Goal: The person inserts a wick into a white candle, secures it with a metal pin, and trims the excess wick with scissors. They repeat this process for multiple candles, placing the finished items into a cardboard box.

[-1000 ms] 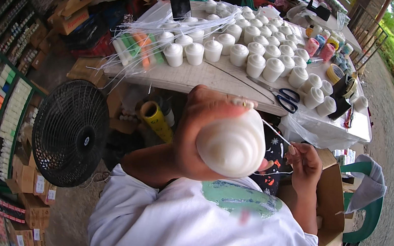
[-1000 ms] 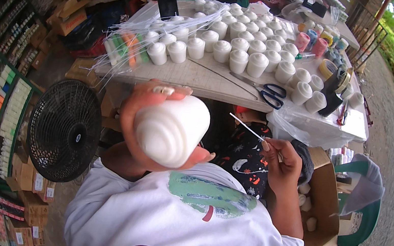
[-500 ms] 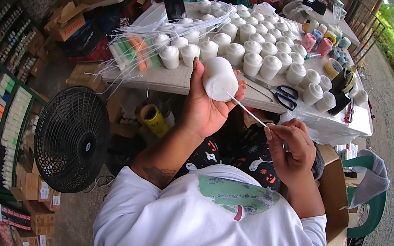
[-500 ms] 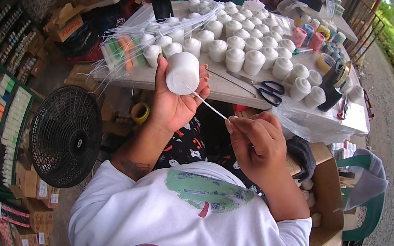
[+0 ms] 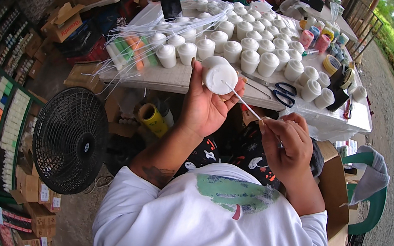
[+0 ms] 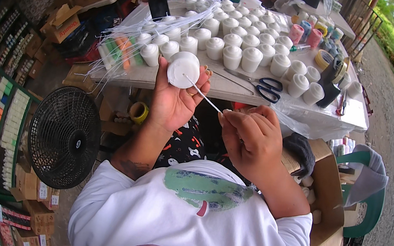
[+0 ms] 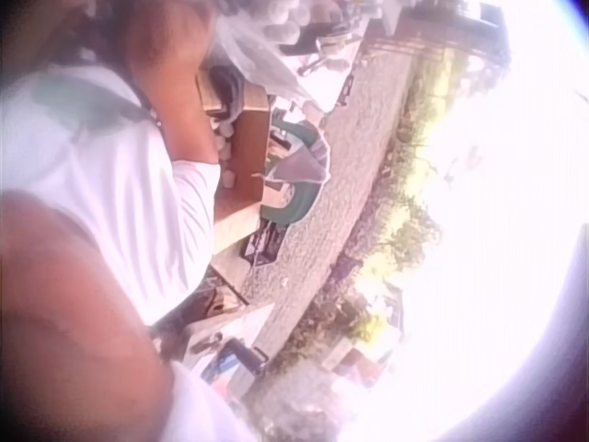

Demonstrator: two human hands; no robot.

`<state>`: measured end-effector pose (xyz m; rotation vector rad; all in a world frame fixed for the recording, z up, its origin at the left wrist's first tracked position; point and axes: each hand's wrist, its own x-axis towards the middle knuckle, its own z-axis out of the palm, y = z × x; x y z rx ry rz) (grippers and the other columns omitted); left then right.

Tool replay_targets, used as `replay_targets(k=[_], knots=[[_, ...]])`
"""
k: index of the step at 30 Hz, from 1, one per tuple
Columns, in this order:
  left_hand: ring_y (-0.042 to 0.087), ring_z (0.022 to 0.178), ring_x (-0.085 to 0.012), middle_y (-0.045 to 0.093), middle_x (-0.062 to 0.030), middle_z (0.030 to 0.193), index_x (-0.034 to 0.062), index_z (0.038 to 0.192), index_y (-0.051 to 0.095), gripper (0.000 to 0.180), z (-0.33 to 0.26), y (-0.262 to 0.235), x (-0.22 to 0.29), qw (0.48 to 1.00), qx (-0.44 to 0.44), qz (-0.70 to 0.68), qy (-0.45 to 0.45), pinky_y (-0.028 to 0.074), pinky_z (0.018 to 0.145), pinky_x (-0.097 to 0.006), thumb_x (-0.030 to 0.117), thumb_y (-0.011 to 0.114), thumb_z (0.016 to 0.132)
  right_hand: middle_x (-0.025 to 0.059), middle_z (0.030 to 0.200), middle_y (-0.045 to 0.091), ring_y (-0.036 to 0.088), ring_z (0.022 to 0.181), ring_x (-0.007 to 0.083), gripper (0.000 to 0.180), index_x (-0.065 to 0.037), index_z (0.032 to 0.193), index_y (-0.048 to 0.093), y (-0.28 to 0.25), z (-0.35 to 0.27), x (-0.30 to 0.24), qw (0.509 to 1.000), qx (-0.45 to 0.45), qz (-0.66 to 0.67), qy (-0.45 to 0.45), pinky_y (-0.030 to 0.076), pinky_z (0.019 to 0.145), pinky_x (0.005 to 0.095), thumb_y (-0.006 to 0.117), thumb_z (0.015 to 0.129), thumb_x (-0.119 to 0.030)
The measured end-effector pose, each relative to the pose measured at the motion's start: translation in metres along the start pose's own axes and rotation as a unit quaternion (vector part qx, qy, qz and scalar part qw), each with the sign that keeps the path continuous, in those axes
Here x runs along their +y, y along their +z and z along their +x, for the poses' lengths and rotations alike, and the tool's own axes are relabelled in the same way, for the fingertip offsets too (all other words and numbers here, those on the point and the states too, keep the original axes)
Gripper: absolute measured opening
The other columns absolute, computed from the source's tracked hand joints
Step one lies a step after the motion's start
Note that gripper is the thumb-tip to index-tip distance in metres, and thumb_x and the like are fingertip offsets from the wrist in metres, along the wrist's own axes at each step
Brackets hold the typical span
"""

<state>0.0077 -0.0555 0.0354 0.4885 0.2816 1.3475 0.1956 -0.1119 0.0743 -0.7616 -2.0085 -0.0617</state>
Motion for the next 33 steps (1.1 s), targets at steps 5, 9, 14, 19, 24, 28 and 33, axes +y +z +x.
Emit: replay_targets(k=[5, 9, 14, 19, 24, 28, 33], knots=[[0.060, 0.103, -0.0218, 0.062, -0.0078, 0.107, 0.0091, 0.115, 0.053, 0.067, 0.000, -0.001, -0.001, 1.000, 0.010, 0.011, 0.000, 0.045, 0.094, -0.037, 0.067, 0.039, 0.086, 0.0027, 0.064, 0.057, 0.054, 0.055, 0.0183, 0.016, -0.004, 0.087, 0.062, 0.000, 0.001, 0.000, 1.000, 0.006, -0.006, -0.009, 0.042, 0.063, 0.0310, 0.070, 0.073, -0.001], [0.059, 0.104, -0.0220, 0.062, -0.0072, 0.107, 0.0090, 0.115, 0.054, 0.067, 0.000, -0.002, -0.001, 1.000, 0.006, 0.004, -0.005, 0.044, 0.095, -0.037, 0.067, 0.039, 0.086, 0.0026, 0.064, 0.058, 0.054, 0.055, 0.0183, 0.016, -0.004, 0.087, 0.062, -0.001, 0.000, -0.001, 1.000, 0.004, -0.004, 0.000, 0.042, 0.064, 0.0313, 0.070, 0.074, -0.001], [0.060, 0.103, -0.0221, 0.062, -0.0074, 0.108, 0.0079, 0.115, 0.054, 0.067, -0.001, -0.002, 0.001, 1.000, -0.011, 0.001, -0.010, 0.044, 0.095, -0.038, 0.067, 0.039, 0.086, 0.0048, 0.075, 0.065, 0.058, 0.059, 0.0170, 0.011, -0.002, 0.086, 0.063, -0.004, -0.004, -0.005, 0.999, -0.005, 0.006, 0.032, 0.045, 0.075, 0.0363, 0.067, 0.076, 0.003], [0.060, 0.101, -0.0219, 0.061, -0.0088, 0.108, 0.0061, 0.118, 0.051, 0.065, 0.002, 0.000, 0.002, 1.000, -0.022, 0.009, 0.003, 0.045, 0.094, -0.039, 0.063, 0.041, 0.088, 0.0043, 0.071, 0.063, 0.057, 0.059, 0.0177, 0.014, -0.003, 0.086, 0.063, -0.010, -0.006, -0.001, 1.000, 0.020, -0.010, 0.004, 0.045, 0.071, 0.0343, 0.069, 0.075, 0.001], [0.056, 0.100, -0.0195, 0.057, -0.0058, 0.107, 0.0035, 0.117, 0.047, 0.042, 0.031, -0.032, 0.027, 0.956, 0.038, 0.200, 0.211, 0.044, 0.093, -0.035, 0.031, 0.061, 0.088, 0.0086, 0.075, 0.063, 0.058, 0.072, 0.0148, 0.009, 0.004, 0.090, 0.061, -0.063, -0.017, 0.022, 0.974, 0.167, 0.001, 0.151, 0.045, 0.065, 0.0265, 0.062, 0.081, 0.007], [0.058, 0.097, -0.0167, 0.058, -0.0042, 0.106, 0.0022, 0.117, 0.048, 0.051, 0.067, -0.091, 0.045, 0.883, 0.082, 0.444, 0.125, 0.045, 0.088, -0.034, 0.019, 0.075, 0.077, 0.0051, 0.077, 0.064, 0.058, 0.069, 0.0100, 0.014, 0.001, 0.097, 0.065, -0.178, -0.056, 0.053, 0.853, 0.419, -0.132, 0.283, 0.046, 0.065, 0.0218, 0.063, 0.087, -0.009], [0.058, 0.099, -0.0169, 0.059, -0.0084, 0.109, 0.0024, 0.119, 0.047, 0.063, 0.084, -0.111, 0.028, 0.702, 0.063, 0.685, 0.183, 0.048, 0.084, -0.033, 0.014, 0.082, 0.067, 0.0058, 0.080, 0.064, 0.056, 0.069, 0.0108, 0.017, 0.000, 0.096, 0.064, -0.213, -0.090, 0.050, 0.822, 0.443, -0.259, 0.247, 0.046, 0.067, 0.0232, 0.062, 0.089, -0.015]])
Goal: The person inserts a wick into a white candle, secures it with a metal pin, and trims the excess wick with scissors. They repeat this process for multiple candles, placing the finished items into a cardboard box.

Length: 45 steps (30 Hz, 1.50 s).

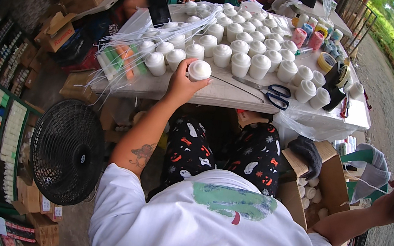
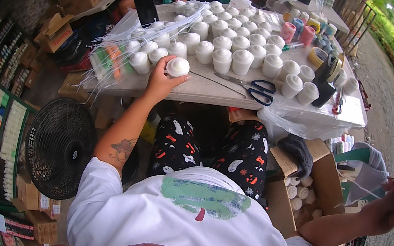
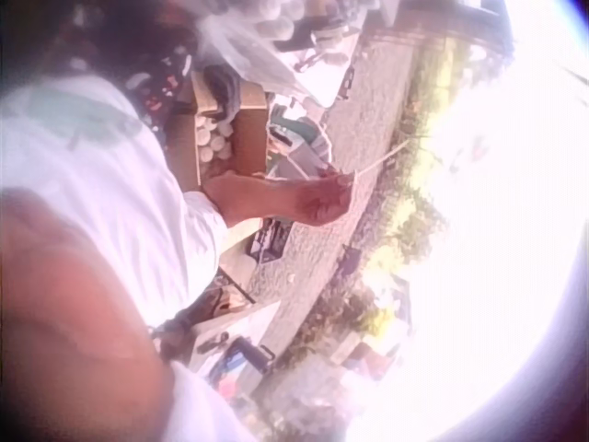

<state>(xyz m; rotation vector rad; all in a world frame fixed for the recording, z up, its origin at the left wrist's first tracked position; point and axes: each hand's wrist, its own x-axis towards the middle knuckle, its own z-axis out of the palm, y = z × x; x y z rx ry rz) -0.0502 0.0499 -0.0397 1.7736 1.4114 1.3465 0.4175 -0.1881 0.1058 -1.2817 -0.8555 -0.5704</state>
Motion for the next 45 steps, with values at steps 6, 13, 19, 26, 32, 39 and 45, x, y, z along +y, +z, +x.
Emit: replay_targets(k=[6, 13, 19, 26, 32, 39, 45], knots=[[0.054, 0.107, -0.0290, 0.053, -0.0168, 0.116, 0.0062, 0.124, 0.044, 0.072, 0.034, 0.049, -0.006, 0.990, 0.036, 0.092, 0.097, 0.045, 0.090, -0.038, 0.025, 0.082, 0.066, 0.0079, 0.092, 0.063, 0.058, 0.076, 0.0122, 0.017, 0.003, 0.104, 0.061, 0.012, -0.047, 0.032, 0.985, -0.135, 0.102, 0.029, 0.046, 0.069, 0.0224, 0.057, 0.089, -0.005], [0.043, 0.113, -0.0368, 0.037, -0.0211, 0.124, -0.0031, 0.130, 0.036, 0.083, 0.062, 0.070, -0.015, 0.961, 0.004, 0.275, 0.017, 0.038, 0.097, -0.041, 0.033, 0.079, 0.069, 0.0020, 0.088, 0.060, 0.056, 0.075, 0.0093, 0.017, 0.000, 0.104, 0.060, 0.042, -0.079, 0.037, 0.950, -0.258, 0.153, 0.085, 0.046, 0.066, 0.0213, 0.057, 0.087, -0.001], [0.039, 0.118, -0.0351, 0.040, -0.0166, 0.125, 0.0057, 0.125, 0.050, 0.065, 0.065, 0.058, 0.044, 0.924, -0.013, 0.328, 0.197, 0.035, 0.099, -0.045, 0.036, 0.073, 0.072, 0.0059, 0.080, 0.062, 0.058, 0.072, 0.0134, 0.017, -0.002, 0.095, 0.063, 0.070, -0.113, 0.020, 0.892, -0.452, 0.021, -0.017, 0.046, 0.065, 0.0252, 0.061, 0.080, 0.006], [0.047, 0.115, -0.0328, 0.052, -0.0135, 0.122, 0.0076, 0.112, 0.060, 0.041, 0.112, 0.015, 0.023, 0.911, -0.029, 0.411, 0.016, 0.040, 0.095, -0.043, 0.032, 0.067, 0.079, 0.0041, 0.078, 0.059, 0.054, 0.071, 0.0101, 0.007, 0.001, 0.095, 0.060, 0.068, -0.095, 0.020, 0.903, -0.382, 0.151, 0.123, 0.044, 0.066, 0.0246, 0.058, 0.089, -0.002], [0.060, 0.097, -0.0315, 0.063, -0.0161, 0.104, 0.0053, 0.104, 0.064, 0.031, 0.169, 0.006, -0.010, 0.957, -0.045, 0.266, 0.108, 0.047, 0.085, -0.039, 0.021, 0.068, 0.078, 0.0019, 0.075, 0.056, 0.048, 0.069, 0.0083, 0.016, 0.002, 0.098, 0.061, 0.015, -0.028, 0.064, 0.986, -0.121, 0.105, 0.044, 0.041, 0.066, 0.0224, 0.053, 0.094, -0.011], [0.063, 0.093, -0.0277, 0.064, -0.0151, 0.104, 0.0034, 0.106, 0.063, 0.040, 0.222, 0.072, -0.009, 0.951, -0.130, 0.280, 0.029, 0.049, 0.082, -0.035, 0.023, 0.072, 0.073, 0.0030, 0.076, 0.057, 0.048, 0.068, 0.0078, 0.016, 0.002, 0.100, 0.061, 0.001, -0.036, 0.084, 0.992, -0.099, 0.055, 0.062, 0.041, 0.067, 0.0225, 0.052, 0.094, -0.010], [0.038, 0.127, -0.0340, 0.045, -0.0172, 0.134, 0.0074, 0.126, 0.051, 0.058, 0.237, 0.128, 0.027, 0.833, -0.240, 0.499, -0.011, 0.037, 0.101, -0.037, 0.032, 0.066, 0.075, 0.0032, 0.077, 0.057, 0.048, 0.068, 0.0072, 0.016, 0.002, 0.101, 0.060, 0.004, -0.049, 0.091, 0.988, -0.124, 0.036, 0.086, 0.040, 0.066, 0.0214, 0.053, 0.094, -0.011]])
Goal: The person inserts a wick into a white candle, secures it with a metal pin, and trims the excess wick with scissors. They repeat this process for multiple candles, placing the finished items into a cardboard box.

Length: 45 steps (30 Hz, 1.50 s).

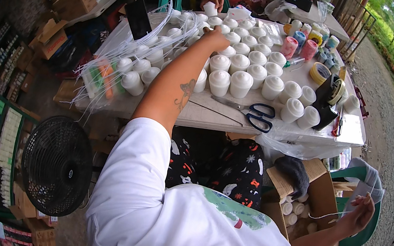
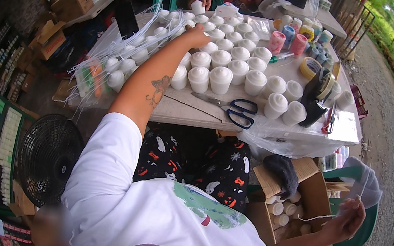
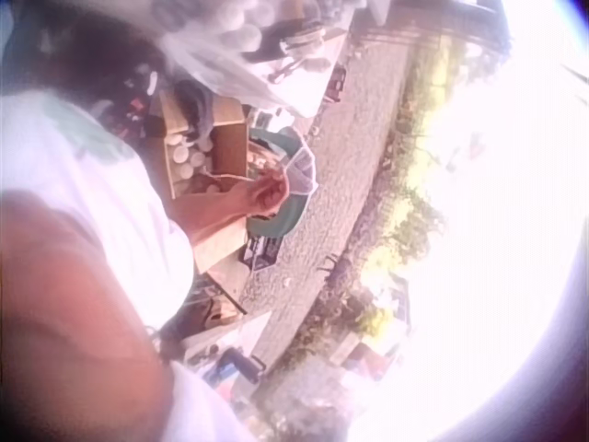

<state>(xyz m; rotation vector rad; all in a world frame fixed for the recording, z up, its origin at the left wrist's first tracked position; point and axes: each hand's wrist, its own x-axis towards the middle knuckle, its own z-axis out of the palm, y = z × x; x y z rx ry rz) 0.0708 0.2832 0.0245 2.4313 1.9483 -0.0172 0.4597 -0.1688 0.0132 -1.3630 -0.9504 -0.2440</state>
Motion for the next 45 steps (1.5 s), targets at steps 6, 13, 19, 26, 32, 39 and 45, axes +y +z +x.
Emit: replay_targets(k=[6, 13, 19, 26, 32, 39, 45], knots=[[0.041, 0.123, -0.0334, 0.051, -0.0184, 0.127, 0.0034, 0.124, 0.053, 0.067, 0.030, 0.033, -0.018, 0.979, 0.084, -0.153, -0.101, 0.037, 0.102, -0.035, 0.041, 0.067, 0.071, 0.0019, 0.077, 0.056, 0.046, 0.067, 0.0063, 0.016, 0.001, 0.100, 0.060, 0.015, -0.005, 0.003, 0.999, -0.029, 0.040, 0.015, 0.039, 0.063, 0.0206, 0.053, 0.094, -0.013], [0.061, 0.102, -0.0282, 0.062, -0.0151, 0.114, 0.0038, 0.117, 0.060, 0.060, 0.021, 0.026, -0.015, 0.971, 0.120, -0.193, -0.071, 0.047, 0.089, -0.033, 0.035, 0.074, 0.067, 0.0036, 0.076, 0.055, 0.048, 0.065, 0.0080, 0.013, 0.001, 0.097, 0.056, 0.033, -0.019, -0.015, 0.988, -0.103, 0.113, 0.026, 0.041, 0.060, 0.0225, 0.052, 0.094, -0.011], [0.062, 0.098, -0.0260, 0.062, -0.0156, 0.111, 0.0131, 0.124, 0.057, 0.042, 0.012, 0.029, -0.030, 0.970, 0.077, -0.224, 0.047, 0.051, 0.078, -0.034, 0.014, 0.062, 0.083, 0.0048, 0.076, 0.055, 0.049, 0.064, 0.0091, 0.014, 0.001, 0.095, 0.055, 0.039, -0.018, -0.030, 0.980, -0.095, 0.165, 0.051, 0.041, 0.058, 0.0225, 0.049, 0.095, -0.012], [0.061, 0.091, -0.0253, 0.058, -0.0134, 0.118, 0.0214, 0.132, 0.048, 0.051, 0.002, 0.003, -0.028, 0.974, -0.056, -0.219, 0.006, 0.055, 0.059, -0.035, 0.006, 0.056, 0.084, 0.0048, 0.076, 0.056, 0.049, 0.064, 0.0093, 0.016, 0.000, 0.094, 0.055, 0.043, -0.022, -0.020, 0.979, -0.122, 0.160, 0.043, 0.041, 0.058, 0.0227, 0.048, 0.096, -0.014], [0.060, 0.101, -0.0289, 0.051, -0.0137, 0.129, 0.0177, 0.133, 0.045, 0.054, 0.003, 0.013, -0.028, 0.981, -0.022, -0.179, 0.072, 0.053, 0.076, -0.039, 0.003, 0.053, 0.083, 0.0049, 0.075, 0.055, 0.049, 0.063, 0.0093, 0.015, 0.001, 0.094, 0.055, 0.051, -0.018, -0.020, 0.979, -0.123, 0.154, 0.052, 0.041, 0.058, 0.0220, 0.049, 0.096, -0.013], [0.057, 0.108, -0.0310, 0.055, -0.0128, 0.122, 0.0115, 0.121, 0.054, 0.035, 0.010, 0.034, -0.031, 0.982, 0.117, -0.082, 0.124, 0.046, 0.090, -0.042, 0.008, 0.050, 0.086, 0.0049, 0.074, 0.055, 0.048, 0.063, 0.0094, 0.015, 0.001, 0.094, 0.055, 0.059, -0.018, -0.021, 0.980, -0.124, 0.150, 0.045, 0.041, 0.058, 0.0227, 0.049, 0.096, -0.013], [0.054, 0.111, -0.0318, 0.054, -0.0118, 0.123, 0.0101, 0.119, 0.055, 0.041, -0.001, 0.019, -0.029, 0.988, 0.087, -0.058, 0.111, 0.044, 0.092, -0.040, 0.001, 0.054, 0.079, 0.0048, 0.074, 0.055, 0.048, 0.063, 0.0096, 0.016, 0.001, 0.094, 0.055, 0.054, -0.013, -0.020, 0.978, -0.109, 0.167, 0.062, 0.041, 0.059, 0.0230, 0.049, 0.096, -0.013]])
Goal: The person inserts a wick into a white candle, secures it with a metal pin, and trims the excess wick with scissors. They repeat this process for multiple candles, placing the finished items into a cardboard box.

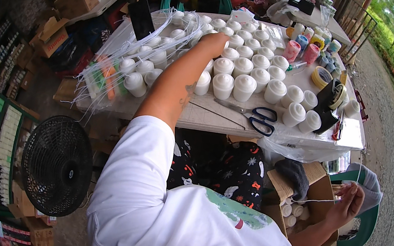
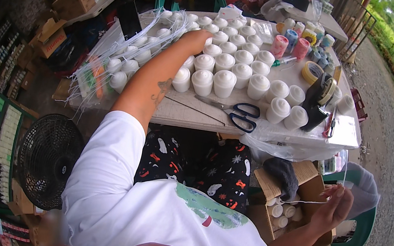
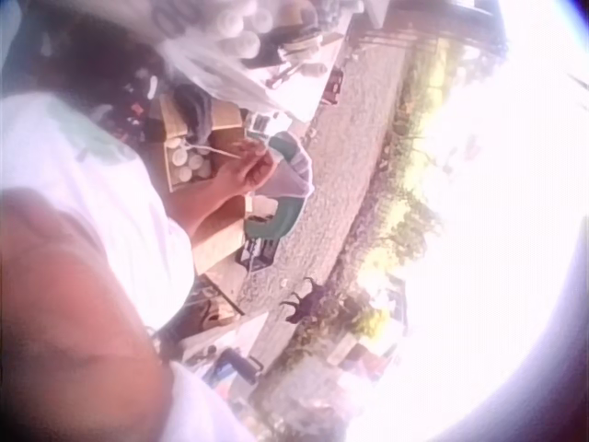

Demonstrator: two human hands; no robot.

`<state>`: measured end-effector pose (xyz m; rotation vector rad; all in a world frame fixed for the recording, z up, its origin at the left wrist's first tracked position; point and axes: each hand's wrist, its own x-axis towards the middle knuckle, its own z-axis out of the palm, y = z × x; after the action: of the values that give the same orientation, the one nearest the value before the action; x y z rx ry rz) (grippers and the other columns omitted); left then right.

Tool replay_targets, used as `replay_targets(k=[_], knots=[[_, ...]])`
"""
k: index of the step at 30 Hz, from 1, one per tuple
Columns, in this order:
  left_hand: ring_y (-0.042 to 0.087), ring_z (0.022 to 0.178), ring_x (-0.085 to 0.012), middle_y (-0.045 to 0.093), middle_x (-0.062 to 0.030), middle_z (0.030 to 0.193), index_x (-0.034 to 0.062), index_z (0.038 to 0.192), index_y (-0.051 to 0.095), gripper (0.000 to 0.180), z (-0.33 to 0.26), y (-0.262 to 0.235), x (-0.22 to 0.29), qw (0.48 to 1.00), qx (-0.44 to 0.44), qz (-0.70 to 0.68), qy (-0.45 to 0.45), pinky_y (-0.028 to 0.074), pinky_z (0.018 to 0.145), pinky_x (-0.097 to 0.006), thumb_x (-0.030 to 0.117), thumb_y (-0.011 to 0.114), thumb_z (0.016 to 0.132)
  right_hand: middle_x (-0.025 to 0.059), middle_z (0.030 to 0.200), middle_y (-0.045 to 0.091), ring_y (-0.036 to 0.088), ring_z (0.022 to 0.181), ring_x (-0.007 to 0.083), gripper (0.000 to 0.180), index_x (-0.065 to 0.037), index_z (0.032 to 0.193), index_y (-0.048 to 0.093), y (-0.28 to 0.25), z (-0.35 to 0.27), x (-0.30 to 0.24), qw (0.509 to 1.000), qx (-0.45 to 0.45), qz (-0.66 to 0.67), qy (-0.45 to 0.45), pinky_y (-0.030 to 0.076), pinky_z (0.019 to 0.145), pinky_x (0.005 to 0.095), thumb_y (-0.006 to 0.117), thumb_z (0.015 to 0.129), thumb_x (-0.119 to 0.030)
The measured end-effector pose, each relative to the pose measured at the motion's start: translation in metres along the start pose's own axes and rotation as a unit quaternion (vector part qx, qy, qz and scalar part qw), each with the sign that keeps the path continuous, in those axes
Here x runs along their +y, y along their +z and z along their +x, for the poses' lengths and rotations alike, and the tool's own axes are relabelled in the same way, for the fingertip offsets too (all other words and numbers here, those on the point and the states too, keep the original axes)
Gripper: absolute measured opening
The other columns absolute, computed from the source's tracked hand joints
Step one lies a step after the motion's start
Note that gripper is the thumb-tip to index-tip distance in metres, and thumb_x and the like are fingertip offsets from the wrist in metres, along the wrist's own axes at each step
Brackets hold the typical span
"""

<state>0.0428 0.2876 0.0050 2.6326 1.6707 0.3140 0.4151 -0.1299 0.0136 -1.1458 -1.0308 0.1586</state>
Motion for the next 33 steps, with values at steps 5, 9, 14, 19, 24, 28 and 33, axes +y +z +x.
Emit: replay_targets(k=[5, 9, 14, 19, 24, 28, 33], knots=[[0.054, 0.112, -0.0307, 0.053, -0.0114, 0.124, 0.0115, 0.120, 0.054, 0.047, -0.003, 0.002, -0.013, 0.999, 0.023, -0.012, 0.020, 0.045, 0.092, -0.040, 0.006, 0.063, 0.075, 0.0039, 0.076, 0.055, 0.047, 0.065, 0.0084, 0.017, 0.000, 0.100, 0.056, -0.003, 0.000, 0.002, 0.999, -0.038, 0.000, -0.014, 0.040, 0.062, 0.0218, 0.049, 0.096, -0.015], [0.053, 0.114, -0.0294, 0.051, -0.0120, 0.127, 0.0104, 0.122, 0.054, 0.055, -0.004, 0.005, -0.012, 0.999, 0.042, -0.035, -0.003, 0.044, 0.095, -0.039, 0.007, 0.069, 0.069, 0.0038, 0.075, 0.054, 0.047, 0.064, 0.0088, 0.016, 0.001, 0.099, 0.056, 0.000, -0.002, 0.005, 0.999, -0.031, -0.015, -0.005, 0.040, 0.061, 0.0223, 0.049, 0.096, -0.013], [0.056, 0.110, -0.0280, 0.058, -0.0102, 0.120, 0.0121, 0.116, 0.057, 0.050, 0.003, 0.008, -0.018, 1.000, 0.013, -0.002, -0.019, 0.046, 0.091, -0.040, 0.015, 0.072, 0.068, 0.0048, 0.077, 0.055, 0.049, 0.064, 0.0098, 0.015, 0.002, 0.097, 0.055, 0.004, -0.002, 0.006, 0.999, -0.049, 0.009, -0.010, 0.041, 0.059, 0.0225, 0.050, 0.096, -0.012], [0.053, 0.115, -0.0282, 0.053, -0.0137, 0.126, 0.0089, 0.123, 0.053, 0.064, -0.005, -0.006, -0.010, 0.999, -0.025, -0.018, -0.017, 0.044, 0.094, -0.038, 0.007, 0.075, 0.063, 0.0045, 0.075, 0.053, 0.048, 0.064, 0.0098, 0.015, 0.002, 0.097, 0.054, 0.010, 0.001, 0.004, 0.999, -0.043, -0.008, 0.003, 0.041, 0.060, 0.0223, 0.049, 0.096, -0.012], [0.052, 0.115, -0.0286, 0.054, -0.0115, 0.124, 0.0113, 0.122, 0.055, 0.063, -0.010, -0.008, -0.019, 0.998, -0.005, -0.053, 0.016, 0.043, 0.096, -0.037, 0.007, 0.076, 0.062, 0.0031, 0.073, 0.052, 0.045, 0.063, 0.0086, 0.014, 0.001, 0.098, 0.055, 0.024, 0.010, -0.005, 0.998, -0.050, 0.020, -0.016, 0.039, 0.061, 0.0225, 0.049, 0.096, -0.012], [0.045, 0.120, -0.0327, 0.048, -0.0111, 0.127, 0.0132, 0.124, 0.052, 0.068, -0.010, -0.008, -0.016, 0.999, 0.003, -0.032, 0.021, 0.041, 0.099, -0.040, 0.007, 0.077, 0.061, 0.0046, 0.074, 0.052, 0.047, 0.063, 0.0095, 0.013, 0.002, 0.097, 0.053, 0.026, 0.011, -0.002, 0.998, -0.051, 0.021, -0.013, 0.041, 0.060, 0.0222, 0.049, 0.096, -0.010], [0.040, 0.123, -0.0361, 0.042, -0.0141, 0.129, 0.0119, 0.123, 0.047, 0.073, 0.002, 0.001, -0.011, 0.998, -0.015, 0.039, -0.041, 0.041, 0.099, -0.044, 0.011, 0.080, 0.058, 0.0043, 0.075, 0.053, 0.048, 0.063, 0.0090, 0.012, 0.002, 0.097, 0.054, 0.030, 0.009, -0.003, 0.998, -0.059, 0.012, -0.012, 0.041, 0.060, 0.0219, 0.049, 0.095, -0.010]])
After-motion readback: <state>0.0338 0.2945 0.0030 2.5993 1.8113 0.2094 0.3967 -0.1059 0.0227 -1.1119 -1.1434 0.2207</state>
